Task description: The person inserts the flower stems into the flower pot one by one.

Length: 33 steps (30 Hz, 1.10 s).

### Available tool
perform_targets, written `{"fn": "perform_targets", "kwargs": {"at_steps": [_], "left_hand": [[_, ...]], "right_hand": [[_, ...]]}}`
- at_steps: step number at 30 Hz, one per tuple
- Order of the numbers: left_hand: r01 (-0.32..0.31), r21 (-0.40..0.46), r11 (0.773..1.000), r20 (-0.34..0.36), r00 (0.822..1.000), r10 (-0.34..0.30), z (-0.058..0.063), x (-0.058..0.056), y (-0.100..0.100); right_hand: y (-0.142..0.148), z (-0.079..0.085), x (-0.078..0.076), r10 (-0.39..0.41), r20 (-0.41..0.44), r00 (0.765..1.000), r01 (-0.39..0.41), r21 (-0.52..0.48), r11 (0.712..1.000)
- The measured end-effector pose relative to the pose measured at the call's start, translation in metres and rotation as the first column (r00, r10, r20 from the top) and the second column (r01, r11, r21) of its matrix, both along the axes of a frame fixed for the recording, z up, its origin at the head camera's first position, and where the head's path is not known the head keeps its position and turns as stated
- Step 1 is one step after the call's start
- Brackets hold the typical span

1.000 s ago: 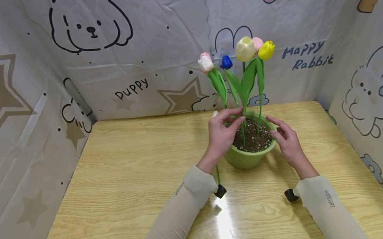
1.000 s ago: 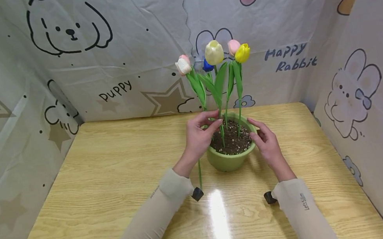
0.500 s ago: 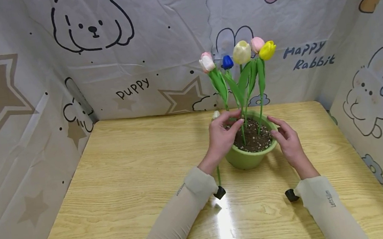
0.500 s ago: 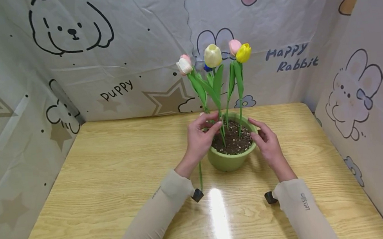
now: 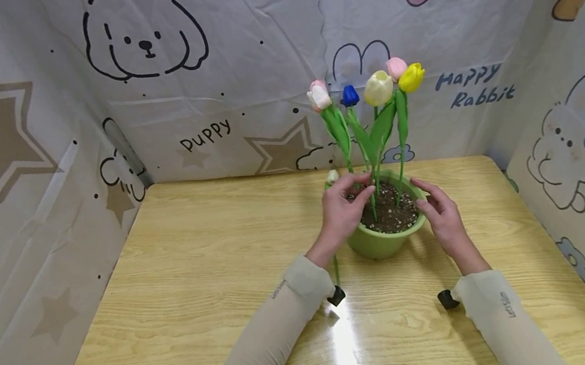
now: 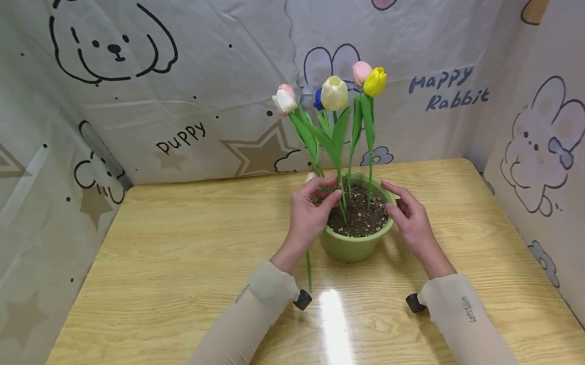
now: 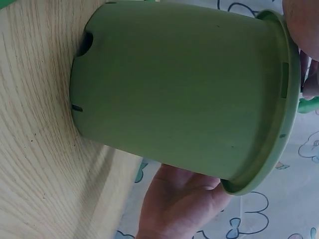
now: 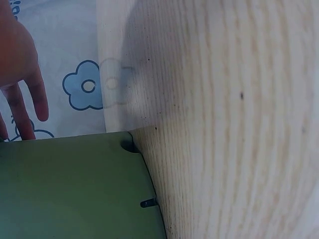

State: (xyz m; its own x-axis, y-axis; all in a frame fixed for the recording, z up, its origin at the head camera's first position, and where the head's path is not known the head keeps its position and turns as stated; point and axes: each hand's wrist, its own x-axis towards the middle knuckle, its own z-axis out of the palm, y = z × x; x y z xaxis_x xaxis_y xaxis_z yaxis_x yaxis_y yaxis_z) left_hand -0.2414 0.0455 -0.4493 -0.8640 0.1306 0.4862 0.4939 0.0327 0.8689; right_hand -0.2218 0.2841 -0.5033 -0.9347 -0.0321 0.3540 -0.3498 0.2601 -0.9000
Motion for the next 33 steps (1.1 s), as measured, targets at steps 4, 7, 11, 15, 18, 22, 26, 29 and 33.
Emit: {"fn": "perform_targets", "kwargs": {"at_steps": [4, 7, 11, 15, 18, 22, 26, 29, 33], "left_hand": [[-0.011, -0.039, 0.999, -0.023, 1.000, 0.010, -0.0009, 0.0010, 0.0001], [-0.007, -0.064, 0.998, -0.034, 0.999, 0.005, -0.0015, 0.0014, -0.0002], [0.000, -0.088, 0.996, -0.034, 0.999, -0.003, -0.0018, 0.0008, -0.0013], [0.019, -0.118, 0.993, -0.027, 0.999, -0.022, -0.0017, -0.0004, -0.0026], [0.026, -0.149, 0.988, -0.022, 0.999, -0.030, -0.0021, -0.0013, -0.0031], [0.018, -0.186, 0.982, -0.038, 0.999, -0.025, -0.0022, -0.0020, -0.0028], [-0.004, -0.221, 0.975, -0.088, 0.996, -0.016, -0.0039, -0.0020, -0.0024], [-0.021, -0.245, 0.969, -0.125, 0.992, -0.010, -0.0054, -0.0020, -0.0021], [-0.033, -0.278, 0.960, -0.156, 0.988, -0.011, -0.0059, -0.0024, -0.0021]], "right_hand": [[0.0001, -0.0015, -0.0009, 0.000, -0.003, 1.000, 0.000, 0.001, 1.000], [0.0001, -0.0024, -0.0015, -0.004, -0.005, 1.000, 0.004, 0.002, 1.000], [-0.0002, -0.0026, -0.0023, -0.004, -0.004, 1.000, 0.004, 0.003, 1.000], [-0.0005, -0.0019, -0.0018, -0.005, -0.002, 1.000, 0.005, 0.005, 1.000], [-0.0009, -0.0008, -0.0010, -0.009, 0.000, 1.000, 0.009, 0.012, 1.000], [-0.0009, 0.0008, -0.0003, -0.011, 0.002, 1.000, 0.011, 0.019, 1.000], [-0.0009, 0.0006, -0.0005, -0.011, 0.000, 1.000, 0.011, 0.021, 1.000], [-0.0008, -0.0003, -0.0010, -0.010, -0.003, 1.000, 0.010, 0.016, 1.000], [-0.0006, -0.0013, -0.0016, -0.010, -0.004, 1.000, 0.010, 0.007, 1.000]]}}
